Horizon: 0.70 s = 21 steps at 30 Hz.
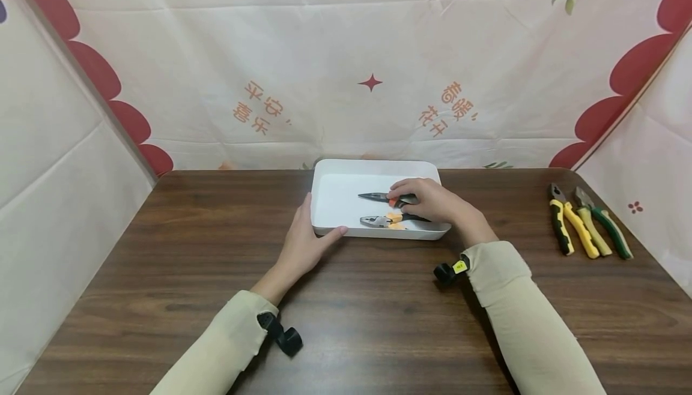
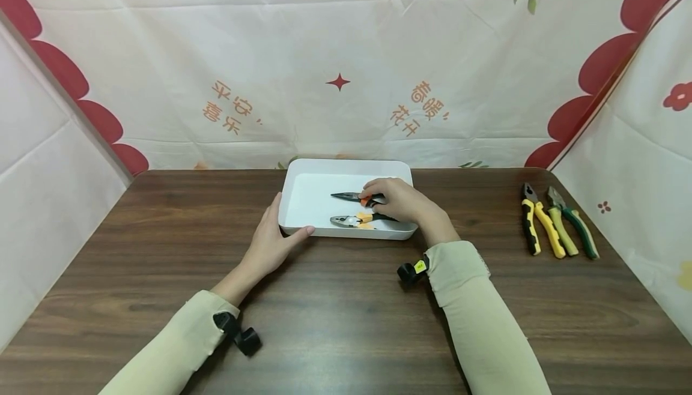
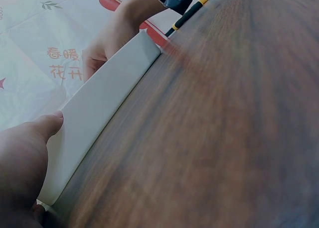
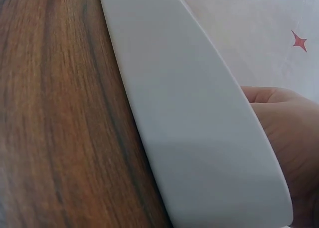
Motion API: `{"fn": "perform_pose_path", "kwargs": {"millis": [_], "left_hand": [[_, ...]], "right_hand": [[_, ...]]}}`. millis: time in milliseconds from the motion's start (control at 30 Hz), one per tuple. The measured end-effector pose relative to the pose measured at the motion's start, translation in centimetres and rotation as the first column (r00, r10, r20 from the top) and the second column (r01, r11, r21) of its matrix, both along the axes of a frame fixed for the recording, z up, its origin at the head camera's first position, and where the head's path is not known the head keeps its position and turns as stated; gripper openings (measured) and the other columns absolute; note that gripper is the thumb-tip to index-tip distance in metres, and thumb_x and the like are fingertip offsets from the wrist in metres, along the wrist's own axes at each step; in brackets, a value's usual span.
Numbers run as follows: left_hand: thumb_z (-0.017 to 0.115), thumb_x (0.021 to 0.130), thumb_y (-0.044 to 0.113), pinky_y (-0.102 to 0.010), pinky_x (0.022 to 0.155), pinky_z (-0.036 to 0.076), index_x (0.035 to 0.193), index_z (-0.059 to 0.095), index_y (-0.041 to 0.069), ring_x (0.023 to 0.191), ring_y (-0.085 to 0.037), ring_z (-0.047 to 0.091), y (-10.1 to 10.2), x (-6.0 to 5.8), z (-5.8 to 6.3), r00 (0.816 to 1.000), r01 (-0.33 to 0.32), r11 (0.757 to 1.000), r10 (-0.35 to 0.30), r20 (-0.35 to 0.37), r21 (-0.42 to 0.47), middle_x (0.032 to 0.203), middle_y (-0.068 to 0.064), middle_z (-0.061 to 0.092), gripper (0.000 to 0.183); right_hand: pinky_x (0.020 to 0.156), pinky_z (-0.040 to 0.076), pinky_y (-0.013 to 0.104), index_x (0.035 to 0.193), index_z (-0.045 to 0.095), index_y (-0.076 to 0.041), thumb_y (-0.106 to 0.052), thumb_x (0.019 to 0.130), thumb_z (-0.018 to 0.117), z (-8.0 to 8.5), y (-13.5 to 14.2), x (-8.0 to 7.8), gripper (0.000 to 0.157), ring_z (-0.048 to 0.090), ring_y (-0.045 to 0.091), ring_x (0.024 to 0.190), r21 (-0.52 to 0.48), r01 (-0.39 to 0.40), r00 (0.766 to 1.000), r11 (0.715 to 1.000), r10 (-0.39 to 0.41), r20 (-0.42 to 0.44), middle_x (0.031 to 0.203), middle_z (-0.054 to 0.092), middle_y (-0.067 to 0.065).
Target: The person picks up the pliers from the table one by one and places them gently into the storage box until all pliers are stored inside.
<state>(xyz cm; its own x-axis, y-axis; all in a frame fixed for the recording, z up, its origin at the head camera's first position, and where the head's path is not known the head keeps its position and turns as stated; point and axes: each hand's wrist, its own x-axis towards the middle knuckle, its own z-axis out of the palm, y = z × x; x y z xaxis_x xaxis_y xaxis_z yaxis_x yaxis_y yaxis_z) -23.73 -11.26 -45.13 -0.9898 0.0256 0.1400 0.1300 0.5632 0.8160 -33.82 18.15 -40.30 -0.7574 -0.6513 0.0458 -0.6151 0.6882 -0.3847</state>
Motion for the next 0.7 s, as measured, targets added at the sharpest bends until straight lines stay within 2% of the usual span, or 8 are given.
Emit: {"fn": "perform_pose_path", "kwargs": {"millis": [233, 367, 700], "left_hand": [[0.075, 0.087, 0.052, -0.054, 0.123, 0.03, 0.163, 0.009, 0.006, 0.154, -0.033, 0.027, 0.0, 0.2, 0.2, 1.0, -0.003, 1.0, 0.003, 0.008, -0.012, 0.167, -0.018, 0.023, 0.111], [0.076, 0.087, 0.052, -0.053, 0.123, 0.03, 0.163, 0.01, 0.007, 0.154, -0.032, 0.028, 0.0, 0.2, 0.3, 1.0, 0.0, 1.0, 0.0, 0.003, -0.014, 0.167, -0.018, 0.024, 0.11], [0.075, 0.086, 0.053, -0.053, 0.123, 0.029, 0.163, 0.01, 0.006, 0.154, -0.033, 0.027, 0.4, 0.2, 0.2, 1.0, -0.012, 1.0, 0.013, 0.013, -0.019, 0.167, -0.019, 0.022, 0.111]], "right_hand": [[0.111, 0.045, 0.053, 0.126, 0.072, -0.013, -0.01, 0.095, 0.066, 0.1, -0.3, 0.2, 0.032, 0.056, 0.034, 0.135, -0.002, 0.061, 0.998, 0.998, -0.061, 0.029, 0.14, 0.063, 0.012], [0.111, 0.044, 0.054, 0.127, 0.071, -0.013, -0.011, 0.096, 0.066, 0.3, -0.4, 0.5, 0.031, 0.056, 0.035, 0.135, -0.003, 0.066, 0.997, 0.998, -0.066, 0.027, 0.14, 0.063, 0.013], [0.103, 0.051, 0.051, 0.129, 0.069, -0.011, -0.013, 0.098, 0.066, 2.1, 0.1, 2.0, 0.031, 0.061, 0.029, 0.125, -0.029, 0.09, 0.996, 0.996, -0.09, 0.013, 0.133, 0.067, 0.01]]}}
